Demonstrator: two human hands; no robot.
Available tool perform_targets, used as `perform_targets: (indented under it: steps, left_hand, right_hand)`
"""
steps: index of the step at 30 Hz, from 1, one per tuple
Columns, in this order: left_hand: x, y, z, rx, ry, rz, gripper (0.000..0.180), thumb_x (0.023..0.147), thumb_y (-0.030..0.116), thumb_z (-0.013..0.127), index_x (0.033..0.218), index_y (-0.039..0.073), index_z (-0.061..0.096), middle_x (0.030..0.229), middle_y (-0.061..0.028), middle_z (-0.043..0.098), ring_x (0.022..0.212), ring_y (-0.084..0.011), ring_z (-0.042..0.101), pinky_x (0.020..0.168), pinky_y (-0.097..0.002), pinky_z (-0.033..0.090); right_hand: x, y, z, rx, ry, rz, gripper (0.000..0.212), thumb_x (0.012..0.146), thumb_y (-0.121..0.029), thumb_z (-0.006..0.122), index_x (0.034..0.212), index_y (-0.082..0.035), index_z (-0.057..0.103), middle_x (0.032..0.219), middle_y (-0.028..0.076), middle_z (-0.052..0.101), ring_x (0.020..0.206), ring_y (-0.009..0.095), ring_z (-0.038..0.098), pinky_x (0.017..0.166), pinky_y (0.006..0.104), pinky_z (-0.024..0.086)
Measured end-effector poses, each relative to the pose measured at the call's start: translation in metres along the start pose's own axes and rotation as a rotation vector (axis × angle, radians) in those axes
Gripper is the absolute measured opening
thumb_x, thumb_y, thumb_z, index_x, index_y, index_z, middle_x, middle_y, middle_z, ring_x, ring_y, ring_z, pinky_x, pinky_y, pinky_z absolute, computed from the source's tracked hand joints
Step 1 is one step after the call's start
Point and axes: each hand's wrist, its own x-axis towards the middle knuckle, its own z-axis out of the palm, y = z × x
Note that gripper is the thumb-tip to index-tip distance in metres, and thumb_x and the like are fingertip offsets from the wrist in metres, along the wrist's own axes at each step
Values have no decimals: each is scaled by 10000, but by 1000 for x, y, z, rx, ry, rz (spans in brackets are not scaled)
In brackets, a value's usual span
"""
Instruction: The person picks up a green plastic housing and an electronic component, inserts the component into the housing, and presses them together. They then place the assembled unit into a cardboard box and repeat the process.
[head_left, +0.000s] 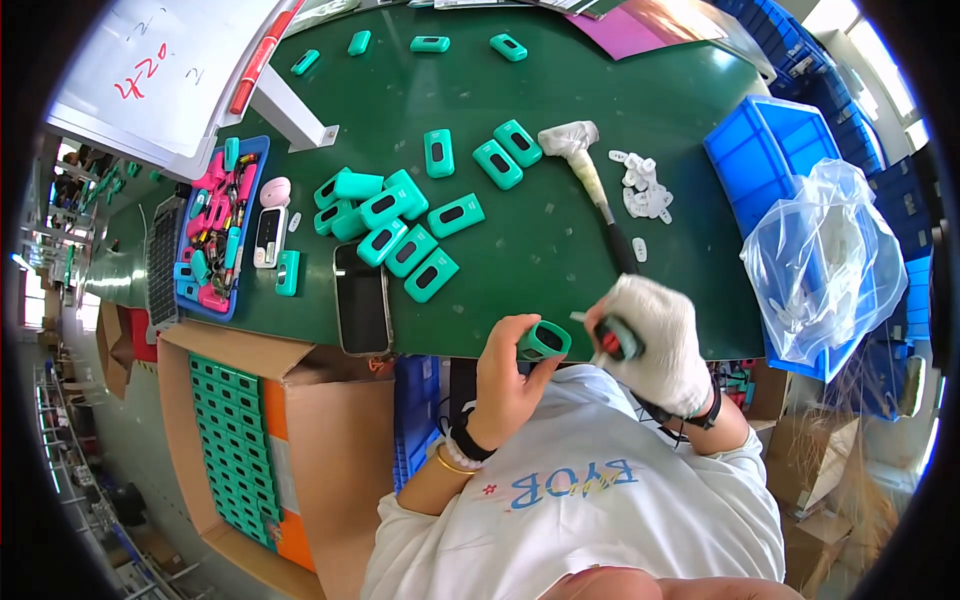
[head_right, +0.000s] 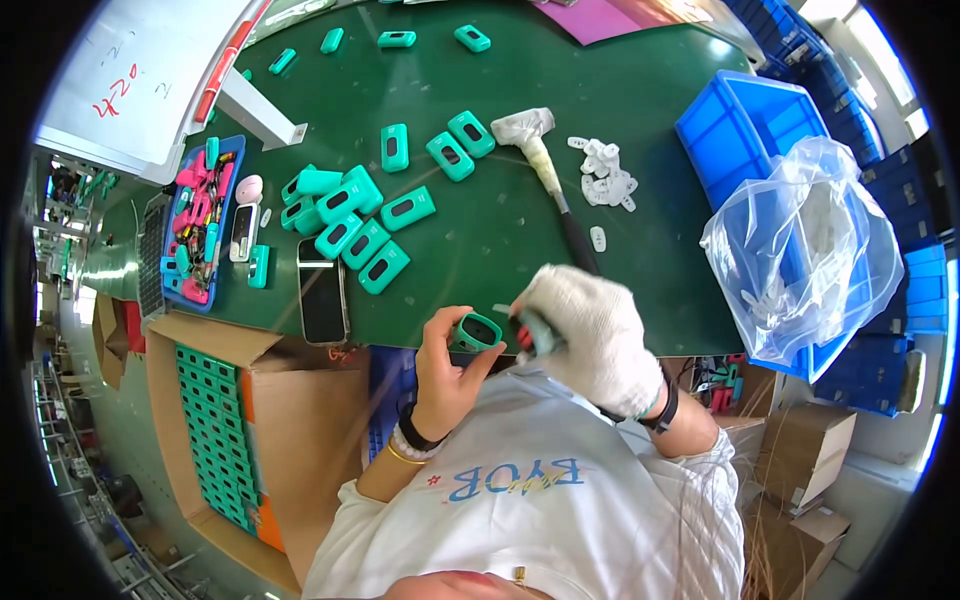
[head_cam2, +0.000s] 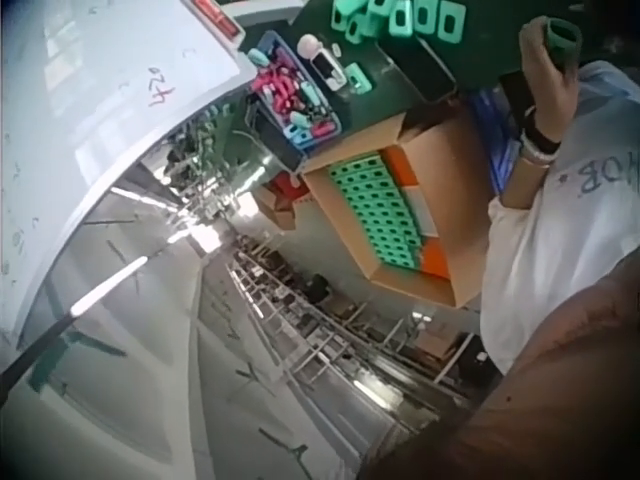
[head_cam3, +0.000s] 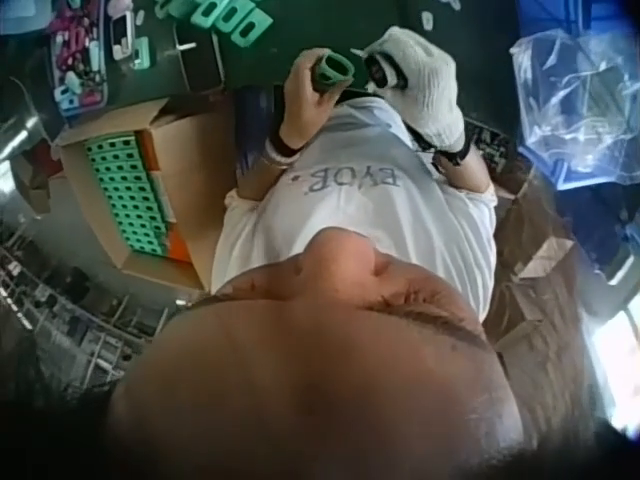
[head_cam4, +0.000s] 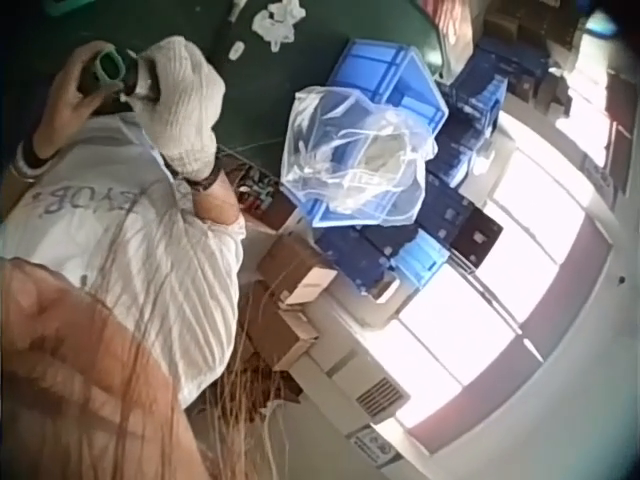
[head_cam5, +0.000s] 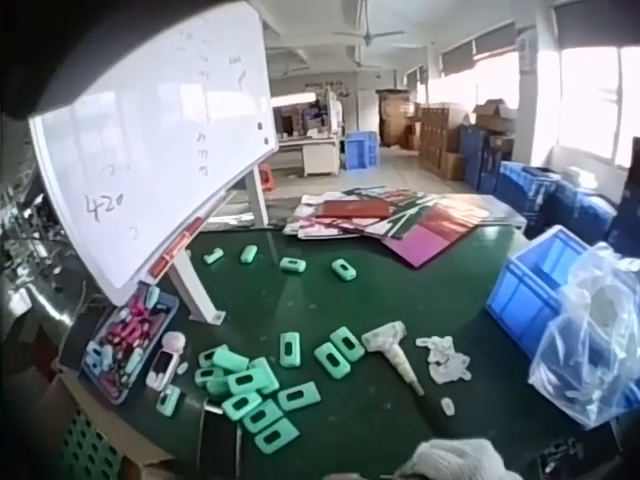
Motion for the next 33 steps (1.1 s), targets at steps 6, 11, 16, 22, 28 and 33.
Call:
perform_targets:
  steps: [6, 11, 16, 22, 28, 33]
  left_hand:
    - [-6, -9, -10, 297, 53, 347, 513, 728, -52, 727, 1176, 49, 498, 1026, -150, 571, 905, -370, 557, 781, -422, 485]
    - [-15, -18, -15, 379, 38, 319, 436, 809, -55, 678, 1157, 74, 449, 1023, -143, 565, 893, -289, 554, 766, -402, 483]
    - [-19, -20, -13, 214, 64, 280, 529, 787, -66, 710, 1181, 84, 391, 981, -149, 543, 863, -282, 536, 742, -390, 471]
    - [-24, -21, -13, 266, 56, 307, 576, 755, -79, 742, 1180, 87, 390, 977, -147, 543, 859, -279, 534, 723, -385, 466]
    - [-19, -21, -17, 361, -5, 376, 600, 733, -97, 746, 1180, 95, 394, 967, -145, 549, 847, -292, 532, 708, -388, 464]
    - [-17, -22, -15, 348, -15, 406, 537, 743, -53, 750, 1154, 79, 431, 967, -143, 553, 842, -310, 530, 717, -411, 457]
  right_hand:
    - [-24, -8, 21, -132, -143, -197, 277, 682, -4, 698, 951, -28, 637, 760, 98, 589, 667, 309, 614, 559, 388, 477]
    - [-33, -10, 18, 106, -424, -4, 361, 711, -145, 742, 1032, -68, 596, 771, 105, 584, 681, 311, 619, 574, 408, 492]
    - [-44, -9, 14, 128, -362, -84, 416, 723, -141, 729, 1109, -59, 597, 782, 106, 589, 687, 307, 625, 580, 403, 493]
    - [-48, -8, 12, 45, -458, -150, 535, 704, -103, 742, 1214, -40, 590, 831, 105, 613, 717, 306, 640, 613, 387, 506]
    - [-51, -4, 21, 24, -422, -57, 521, 688, -118, 747, 1178, -45, 590, 838, 104, 618, 717, 302, 638, 610, 389, 506]
    - [-48, -1, 21, 52, -393, -78, 517, 664, -117, 747, 1152, -37, 595, 828, 108, 608, 710, 313, 626, 611, 405, 498]
